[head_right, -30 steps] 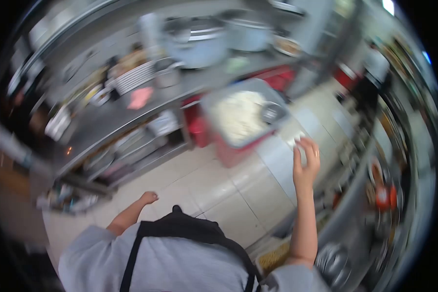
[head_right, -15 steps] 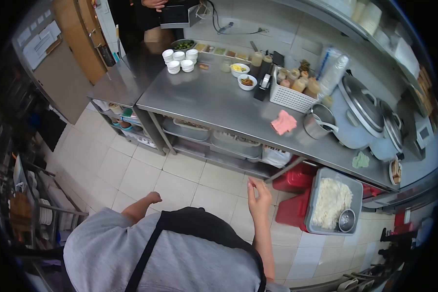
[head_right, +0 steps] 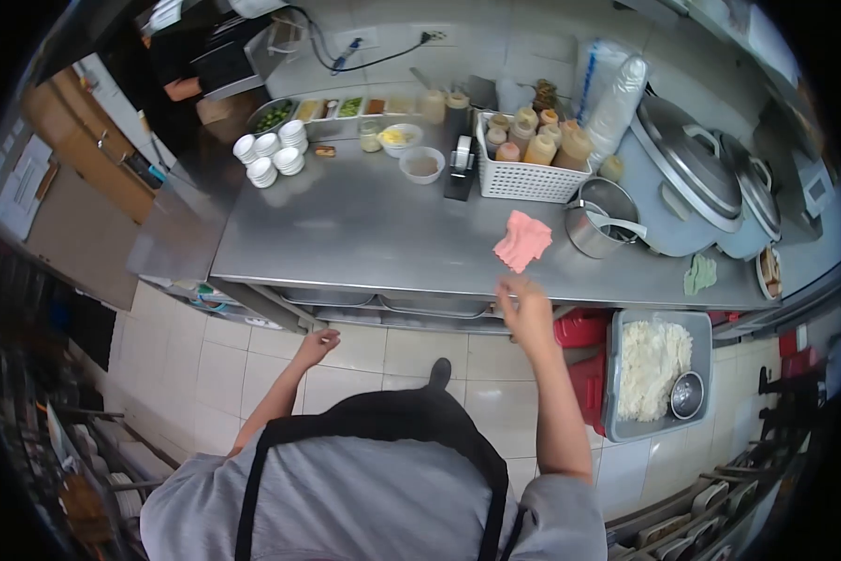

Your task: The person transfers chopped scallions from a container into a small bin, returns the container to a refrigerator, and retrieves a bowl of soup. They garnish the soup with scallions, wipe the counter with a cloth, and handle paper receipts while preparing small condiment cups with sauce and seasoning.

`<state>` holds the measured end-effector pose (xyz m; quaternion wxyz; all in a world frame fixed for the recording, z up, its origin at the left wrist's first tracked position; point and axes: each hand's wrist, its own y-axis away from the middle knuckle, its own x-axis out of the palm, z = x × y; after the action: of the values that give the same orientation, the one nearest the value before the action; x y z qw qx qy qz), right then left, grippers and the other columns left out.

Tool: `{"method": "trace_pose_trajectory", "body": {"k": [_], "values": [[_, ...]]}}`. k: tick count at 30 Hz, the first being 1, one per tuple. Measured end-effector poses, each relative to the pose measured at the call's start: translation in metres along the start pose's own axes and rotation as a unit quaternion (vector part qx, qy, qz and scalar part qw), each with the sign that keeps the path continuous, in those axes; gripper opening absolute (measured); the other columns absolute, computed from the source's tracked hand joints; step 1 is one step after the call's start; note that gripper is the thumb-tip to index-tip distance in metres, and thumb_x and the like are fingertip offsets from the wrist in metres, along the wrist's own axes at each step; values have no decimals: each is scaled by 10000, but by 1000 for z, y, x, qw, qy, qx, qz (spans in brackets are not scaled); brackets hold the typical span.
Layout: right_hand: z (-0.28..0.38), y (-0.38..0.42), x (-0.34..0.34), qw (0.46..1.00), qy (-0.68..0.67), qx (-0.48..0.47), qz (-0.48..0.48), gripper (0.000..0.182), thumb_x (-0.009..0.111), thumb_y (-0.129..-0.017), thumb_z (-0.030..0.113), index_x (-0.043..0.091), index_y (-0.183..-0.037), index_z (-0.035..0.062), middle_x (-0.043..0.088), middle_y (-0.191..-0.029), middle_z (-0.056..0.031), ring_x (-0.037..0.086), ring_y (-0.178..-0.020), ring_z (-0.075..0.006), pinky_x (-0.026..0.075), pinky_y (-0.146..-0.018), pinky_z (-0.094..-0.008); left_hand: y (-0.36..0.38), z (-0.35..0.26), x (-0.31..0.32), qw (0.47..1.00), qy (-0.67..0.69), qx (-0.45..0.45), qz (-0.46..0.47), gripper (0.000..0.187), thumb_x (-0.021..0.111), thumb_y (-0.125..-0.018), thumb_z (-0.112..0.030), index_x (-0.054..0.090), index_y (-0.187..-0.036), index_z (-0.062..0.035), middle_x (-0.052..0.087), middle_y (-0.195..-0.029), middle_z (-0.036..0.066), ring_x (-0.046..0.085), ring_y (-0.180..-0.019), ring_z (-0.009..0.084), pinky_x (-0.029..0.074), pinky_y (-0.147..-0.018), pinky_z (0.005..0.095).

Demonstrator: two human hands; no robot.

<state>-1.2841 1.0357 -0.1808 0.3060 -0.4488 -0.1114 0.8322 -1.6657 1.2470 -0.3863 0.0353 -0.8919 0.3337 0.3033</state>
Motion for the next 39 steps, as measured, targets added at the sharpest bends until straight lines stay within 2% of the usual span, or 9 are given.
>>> {"method": "trace_pose_trajectory", "body": {"k": [4, 6, 10, 13, 22, 29, 32, 34, 39], "values": [[-81, -84, -40, 995, 66, -5, -69, 246, 641, -743, 106, 605, -964, 2, 609, -910, -159, 579, -842, -312, 449, -748, -372, -58, -59, -21, 1000, -10, -17, 10, 262, 628, -795, -196, 612, -1013, -51, 647, -861, 105, 630, -739, 187, 488, -680, 294], [-138, -136, -56, 991, -22, 63, -120, 314, 650, -741, 108, 585, -1029, 0, 603, -952, -157, 579, -880, -284, 449, -771, -373, -84, -87, -39, 1000, -14, -24, 10, 277, 624, -798, -202, 602, -1037, -63, 645, -903, 96, 625, -762, 182, 484, -686, 285], [-216, -220, -55, 975, 50, 144, -164, 663, 723, -685, 196, 422, -1253, 33, 546, -1097, -206, 543, -1004, -311, 429, -847, -377, -120, -106, -65, 998, 12, -22, -55, 282, 611, -806, -197, 593, -1051, -58, 644, -929, 89, 619, -769, 175, 482, -695, 288], [-287, -260, -23, 987, 47, 57, -145, 809, 760, -636, 240, 345, -1298, 28, 521, -1126, -234, 514, -1049, -343, 399, -892, -383, -131, -105, -77, 994, 20, -19, -105, 279, 601, -811, -195, 592, -1049, -50, 641, -943, 82, 614, -745, 166, 479, -683, 283], [-238, -266, 5, 956, 63, 125, -259, 787, 773, -614, 215, 364, -1260, 24, 477, -1188, -221, 468, -1100, -336, 359, -927, -388, -208, -50, -177, 959, 131, -119, -224, 266, 618, -781, -216, 636, -992, -54, 655, -875, 105, 619, -724, 172, 479, -670, 288], [-78, -285, -41, 921, 131, 4, -367, 794, 761, -637, 185, 337, -1292, 40, 390, -1278, -189, 421, -1149, -303, 330, -964, -376, -306, -5, -279, 923, -56, -133, -358, 360, 664, -707, -269, 622, -969, -25, 643, -913, 144, 619, -837, 278, 478, -741, 354], [-18, -278, -49, 917, 20, 22, -398, 798, 751, -659, 199, 315, -1310, 47, 335, -1323, -168, 403, -1161, -286, 306, -982, -369, -342, 4, -303, 907, -127, -155, -370, 366, 671, -689, -277, 617, -954, -31, 636, -922, 155, 599, -890, 311, 470, -778, 384], [10, -265, -44, 911, 94, 3, -401, 793, 737, -681, 212, 298, -1320, 47, 325, -1327, -157, 394, -1161, -272, 292, -988, -363, -359, 9, -312, 906, -140, -156, -368, 353, 673, -683, -274, 617, -940, -39, 632, -923, 158, 590, -909, 321, 466, -792, 396], [5, -209, 44, 964, -71, 87, -240, 861, 747, -650, 171, 250, -1345, 62, 348, -1288, -151, 406, -1129, -258, 341, -951, -366, -377, -3, -323, 897, -165, -223, -344, 211, 631, -673, -134, 611, -872, -67, 628, -908, 158, 598, -897, 313, 476, -779, 396]]}}
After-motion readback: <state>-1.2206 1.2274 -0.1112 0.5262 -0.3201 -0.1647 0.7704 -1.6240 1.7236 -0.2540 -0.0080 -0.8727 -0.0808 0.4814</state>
